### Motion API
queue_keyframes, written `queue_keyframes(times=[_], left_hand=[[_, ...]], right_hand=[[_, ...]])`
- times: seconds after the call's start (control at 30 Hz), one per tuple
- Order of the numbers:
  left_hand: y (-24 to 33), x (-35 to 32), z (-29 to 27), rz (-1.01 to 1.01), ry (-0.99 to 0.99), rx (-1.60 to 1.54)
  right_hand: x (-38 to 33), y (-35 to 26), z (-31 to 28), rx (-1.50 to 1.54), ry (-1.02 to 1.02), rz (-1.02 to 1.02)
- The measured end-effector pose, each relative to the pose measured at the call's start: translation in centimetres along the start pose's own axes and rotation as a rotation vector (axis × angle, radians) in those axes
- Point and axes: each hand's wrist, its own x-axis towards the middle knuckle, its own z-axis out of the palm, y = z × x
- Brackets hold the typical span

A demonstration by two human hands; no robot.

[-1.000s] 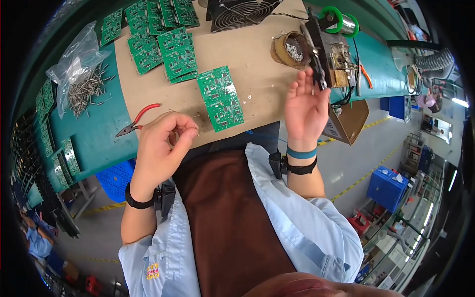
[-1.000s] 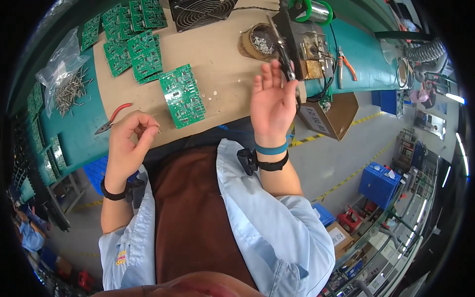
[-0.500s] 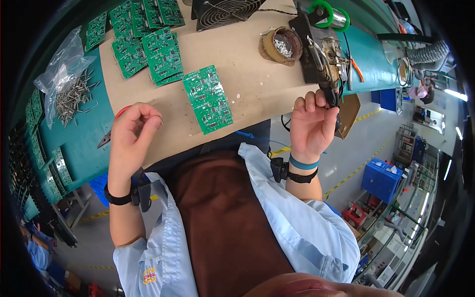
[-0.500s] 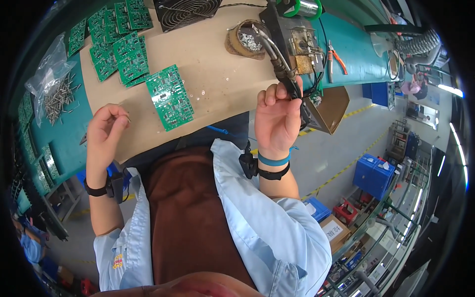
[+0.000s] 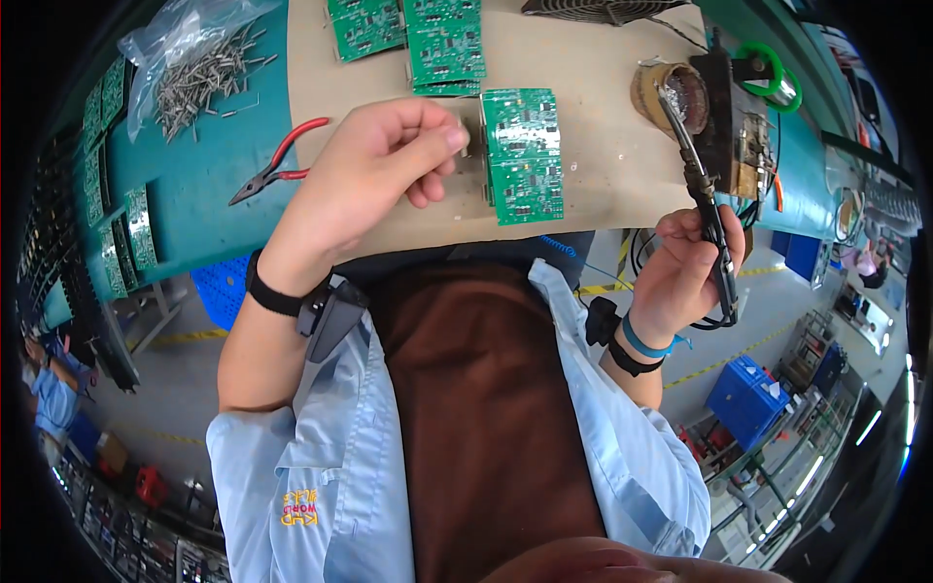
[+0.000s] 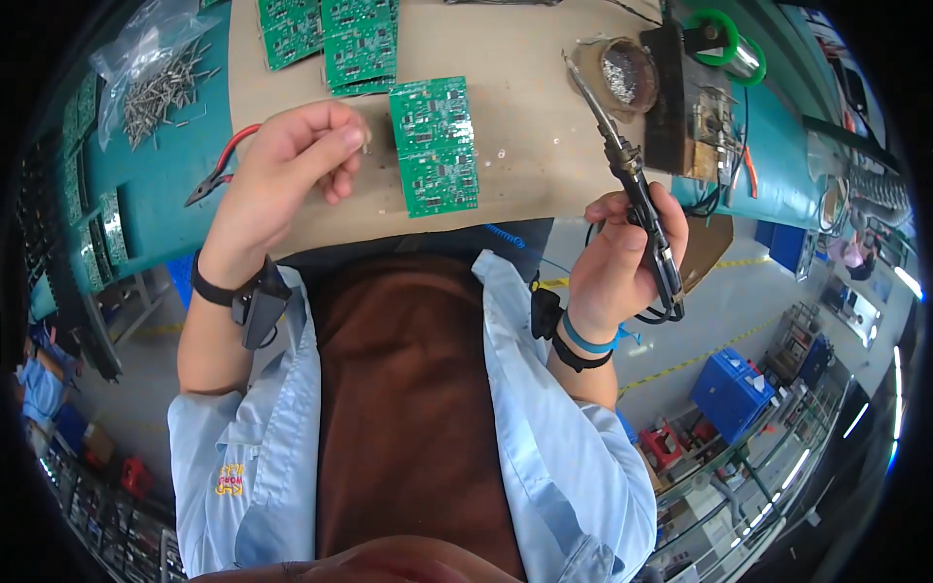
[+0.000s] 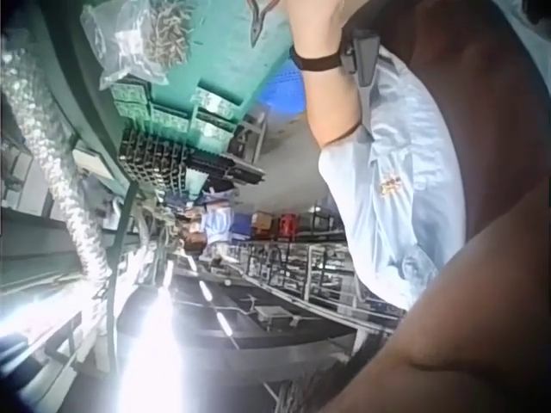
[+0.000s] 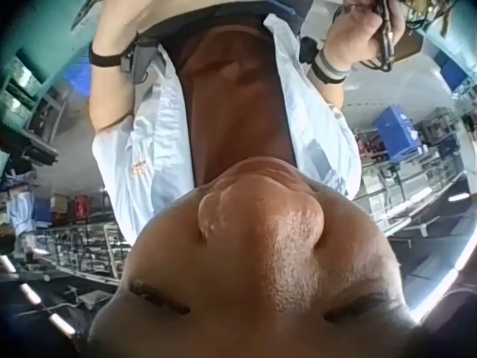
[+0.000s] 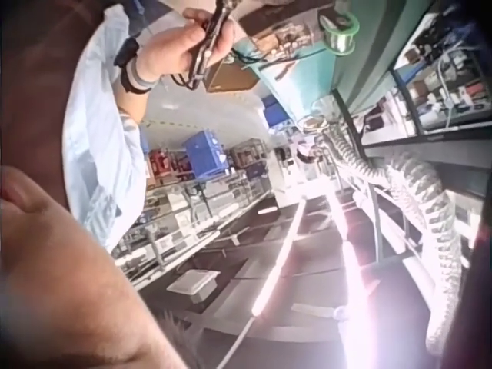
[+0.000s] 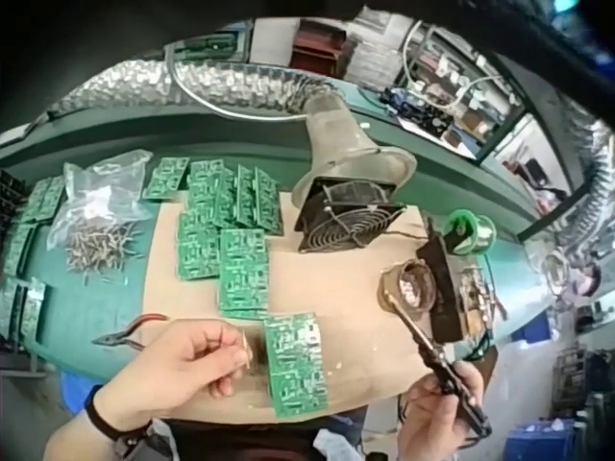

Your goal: The person picks up a circuit board, trims a component with pliers, and places it on a stack. They then insert a spring into another board and solder it in place using a soldering iron.

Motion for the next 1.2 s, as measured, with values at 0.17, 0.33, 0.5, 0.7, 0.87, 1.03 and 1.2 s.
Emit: queue_keyframes(times=[0.17, 0.33, 0.5, 0.7, 0.87, 1.03, 1.2], left_hand=[[0.1, 0.9, 0.2, -0.05, 0.006, 0.083], [0.0, 1.4, 0.4, -0.033, 0.006, 0.142], [-0.1, 1.5, 0.6, -0.018, -0.006, 0.175], [0.0, 1.5, 0.5, -0.02, -0.021, 0.191], [0.1, 1.7, 0.3, -0.034, -0.027, 0.196], [-0.1, 1.9, 0.1, -0.038, -0.052, 0.172], [0.0, 1.9, 0.5, -0.011, -0.014, 0.162]], right_hand=[[-0.3, -0.1, 0.6, -0.043, -0.036, 0.023], [-0.4, 0.2, 0.8, -0.052, -0.036, -0.016], [-0.2, 0.3, 1.0, -0.039, -0.038, -0.01], [-0.2, 0.5, 1.0, -0.047, -0.064, -0.006], [-0.3, 0.4, 1.1, -0.034, -0.063, 0.01], [-0.4, 0.4, 1.6, 0.04, 0.008, 0.031], [-0.6, 0.4, 1.2, -0.019, -0.073, 0.028]])
